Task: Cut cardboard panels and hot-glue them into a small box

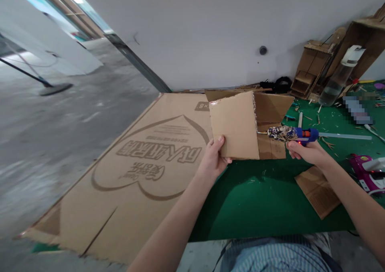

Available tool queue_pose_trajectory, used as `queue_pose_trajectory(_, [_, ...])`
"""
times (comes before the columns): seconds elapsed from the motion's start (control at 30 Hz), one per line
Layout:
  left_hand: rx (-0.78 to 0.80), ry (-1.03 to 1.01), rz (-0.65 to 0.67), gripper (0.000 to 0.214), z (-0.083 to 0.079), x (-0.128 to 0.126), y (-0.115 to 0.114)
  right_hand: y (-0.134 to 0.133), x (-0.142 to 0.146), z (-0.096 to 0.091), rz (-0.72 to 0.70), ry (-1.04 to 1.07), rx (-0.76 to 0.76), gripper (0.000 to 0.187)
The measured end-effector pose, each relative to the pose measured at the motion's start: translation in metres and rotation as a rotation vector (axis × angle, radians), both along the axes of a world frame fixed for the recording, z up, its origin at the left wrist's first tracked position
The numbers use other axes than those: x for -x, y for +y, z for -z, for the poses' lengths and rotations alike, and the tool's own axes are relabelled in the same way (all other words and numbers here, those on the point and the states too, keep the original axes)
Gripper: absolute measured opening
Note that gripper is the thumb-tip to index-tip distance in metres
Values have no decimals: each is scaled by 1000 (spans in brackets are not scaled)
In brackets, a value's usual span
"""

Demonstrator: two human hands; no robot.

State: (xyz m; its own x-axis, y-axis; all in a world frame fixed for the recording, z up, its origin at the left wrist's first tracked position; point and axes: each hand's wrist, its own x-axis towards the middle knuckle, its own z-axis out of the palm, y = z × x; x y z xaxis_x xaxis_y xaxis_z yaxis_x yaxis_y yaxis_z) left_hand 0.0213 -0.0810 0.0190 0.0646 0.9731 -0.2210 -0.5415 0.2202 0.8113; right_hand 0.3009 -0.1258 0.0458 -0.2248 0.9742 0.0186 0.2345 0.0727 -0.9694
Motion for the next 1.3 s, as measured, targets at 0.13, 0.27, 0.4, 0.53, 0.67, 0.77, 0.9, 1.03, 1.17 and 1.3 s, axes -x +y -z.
queue_pose_trajectory(0.13, [10,-2,-11,37,0,-1,0,0,0,1,-3,8,5,60])
queue_pose_trajectory(0.27, [38,9,-36,33,-3,-2,0,1,-2,6,-18,14,0,56])
queue_pose_trajectory(0.4, [74,18,-56,26,-6,-3,-1,2,-4,9,-33,-4,2,56])
queue_pose_trajectory(0.53, [82,5,-59,21,-8,-4,-2,2,-5,10,-51,-32,6,56])
queue_pose_trajectory(0.67, [95,-9,-60,19,-9,-4,-1,1,-6,12,-55,-25,-1,54])
queue_pose_trajectory(0.77, [94,-27,-60,20,-10,-4,-1,1,-7,12,-63,-33,1,52])
queue_pose_trajectory(0.9, [102,-26,-67,20,-11,-4,-1,1,-7,13,-60,-36,11,51])
queue_pose_trajectory(1.03, [95,-23,-77,24,-9,-4,-1,3,-6,16,-53,11,1,51])
queue_pose_trajectory(1.17, [70,-3,-48,28,-6,-2,-1,4,-6,17,-71,56,-15,49])
queue_pose_trajectory(1.3, [37,-14,-21,32,-3,0,0,4,-5,18,-52,45,-8,50])
